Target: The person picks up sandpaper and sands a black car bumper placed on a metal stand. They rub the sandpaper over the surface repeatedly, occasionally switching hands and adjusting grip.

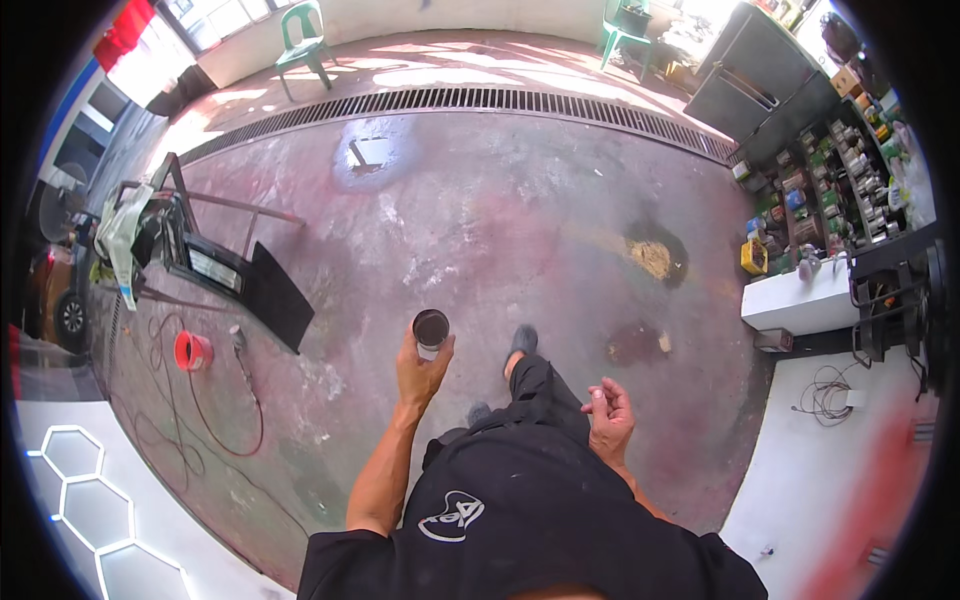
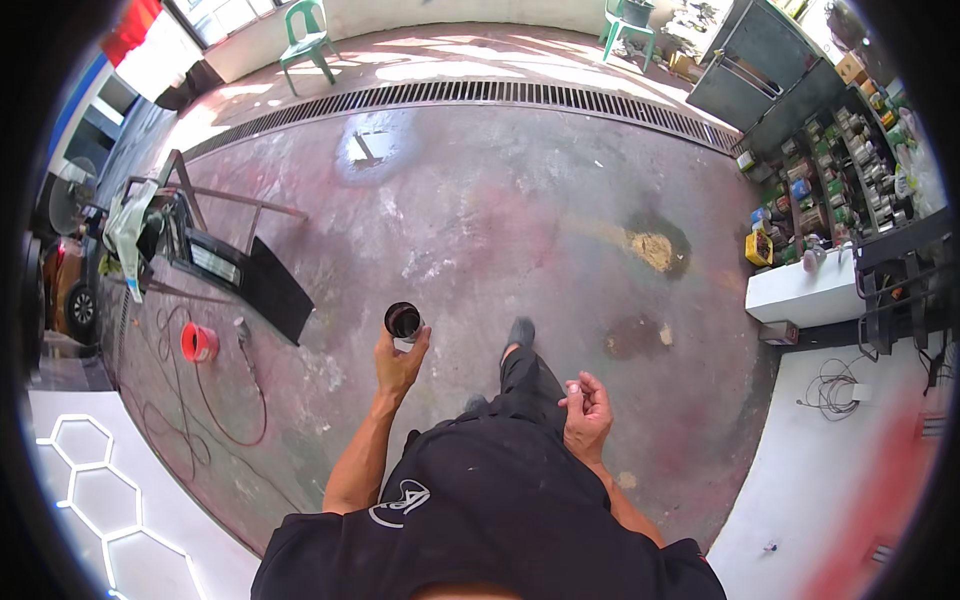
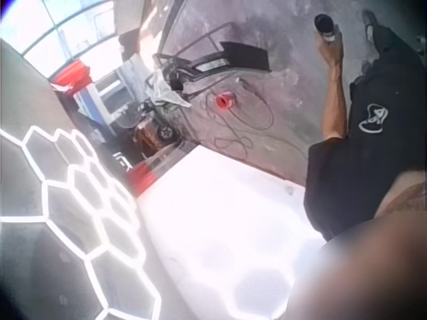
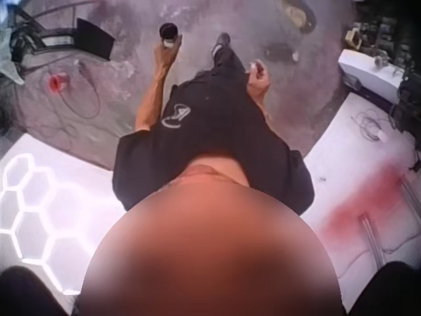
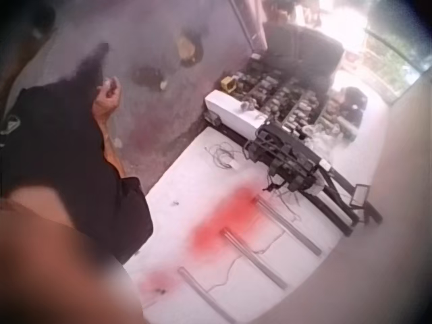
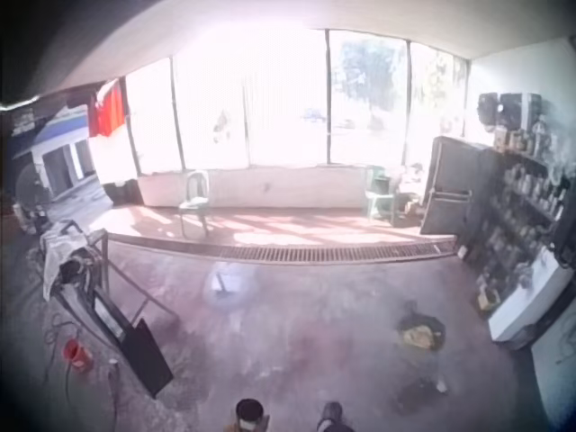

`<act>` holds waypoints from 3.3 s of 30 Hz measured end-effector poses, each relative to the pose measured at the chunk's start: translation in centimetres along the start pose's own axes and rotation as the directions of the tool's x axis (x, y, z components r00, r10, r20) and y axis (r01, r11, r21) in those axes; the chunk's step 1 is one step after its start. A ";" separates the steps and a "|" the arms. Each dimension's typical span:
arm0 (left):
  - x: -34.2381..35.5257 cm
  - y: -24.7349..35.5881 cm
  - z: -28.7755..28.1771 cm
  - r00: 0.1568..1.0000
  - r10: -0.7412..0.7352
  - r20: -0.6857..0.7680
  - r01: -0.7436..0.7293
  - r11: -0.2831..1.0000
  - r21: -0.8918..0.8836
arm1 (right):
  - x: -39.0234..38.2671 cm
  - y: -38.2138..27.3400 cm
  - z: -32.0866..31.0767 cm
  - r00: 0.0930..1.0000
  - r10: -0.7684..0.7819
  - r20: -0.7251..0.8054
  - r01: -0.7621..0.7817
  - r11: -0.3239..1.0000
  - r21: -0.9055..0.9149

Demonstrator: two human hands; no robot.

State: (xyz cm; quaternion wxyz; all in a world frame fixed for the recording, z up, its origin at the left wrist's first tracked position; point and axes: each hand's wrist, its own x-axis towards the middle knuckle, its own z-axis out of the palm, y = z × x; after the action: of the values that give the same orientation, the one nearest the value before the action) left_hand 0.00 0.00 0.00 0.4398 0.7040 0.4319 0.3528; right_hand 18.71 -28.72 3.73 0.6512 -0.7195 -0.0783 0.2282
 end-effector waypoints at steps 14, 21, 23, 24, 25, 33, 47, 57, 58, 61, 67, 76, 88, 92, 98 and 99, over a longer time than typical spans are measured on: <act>34.6 -1.1 8.0 0.912 -0.186 -0.367 0.220 0.974 0.052 | 45.5 -15.8 33.4 0.903 -0.160 0.398 0.106 0.982 0.155; 48.2 -6.7 8.4 0.749 -0.265 -0.608 0.294 0.954 -0.053 | 62.3 -20.1 49.9 0.809 -0.250 0.532 0.241 0.967 0.086; 52.9 -9.1 8.2 0.722 -0.285 -0.630 0.340 0.940 -0.035 | 67.6 -19.6 54.2 0.803 -0.249 0.541 0.313 0.949 -0.027; 55.4 -10.5 7.7 0.704 -0.301 -0.643 0.363 0.931 -0.038 | 69.8 -19.7 56.5 0.803 -0.232 0.549 0.350 0.929 -0.120; 57.9 -11.8 7.1 0.686 -0.319 -0.654 0.387 0.921 -0.043 | 72.0 -19.6 58.6 0.805 -0.215 0.553 0.386 0.898 -0.212; 81.8 -19.4 -1.1 0.623 -0.388 -0.679 0.452 0.887 -0.092 | 90.5 -9.2 63.1 0.784 0.367 0.500 0.231 0.576 -0.784; 116.1 -32.4 -14.6 0.298 -0.446 -0.844 0.601 0.775 -0.197 | 122.0 -2.4 100.5 0.642 0.555 0.529 0.502 0.216 -0.837; 124.8 -40.1 -19.7 -0.140 -0.494 -0.858 0.713 0.551 -0.434 | 125.9 -22.0 169.6 0.426 0.096 0.900 0.701 0.594 -0.395; 125.6 -42.0 -20.0 -0.175 -0.503 -0.846 0.700 0.541 -0.467 | 124.0 -23.2 174.2 0.387 0.094 0.917 0.695 0.624 -0.357; 131.5 -46.7 -22.8 -0.212 -0.521 -0.827 0.754 0.451 -0.477 | 120.9 -24.8 185.9 0.284 0.024 0.958 0.689 0.690 -0.222; 143.4 -55.9 -36.9 -0.184 -0.532 -0.827 0.766 0.450 -0.460 | 116.7 -21.8 195.4 0.187 0.323 0.928 0.847 0.426 -0.319; 170.8 -64.7 -71.1 0.037 -0.397 -0.917 0.705 0.661 -0.257 | 119.1 -12.4 203.2 0.375 0.771 0.515 0.568 0.248 -0.785; 198.7 -78.0 -88.9 -0.044 -0.403 -0.914 0.739 0.603 -0.301 | 127.4 -14.7 252.7 0.421 0.654 0.628 0.405 0.484 -0.776; 205.1 -79.8 -90.3 -0.131 -0.542 -0.830 0.747 0.497 -0.442 | 125.9 -20.2 271.1 0.352 0.489 0.798 0.522 0.606 -0.601; 215.6 -88.5 -97.6 -0.199 -0.573 -0.795 0.777 0.402 -0.485 | 120.9 -24.3 294.4 0.221 0.437 0.872 0.517 0.706 -0.485; 217.3 -90.8 -99.2 -0.204 -0.578 -0.790 0.786 0.384 -0.484 | 120.9 -23.9 297.8 0.221 0.450 0.865 0.513 0.701 -0.496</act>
State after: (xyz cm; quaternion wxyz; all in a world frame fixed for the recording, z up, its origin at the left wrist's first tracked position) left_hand -31.86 252.60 -22.36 0.1632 0.0502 0.9298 0.3260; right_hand 1.81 292.64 -14.57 0.1211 -0.5961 -0.5642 0.5583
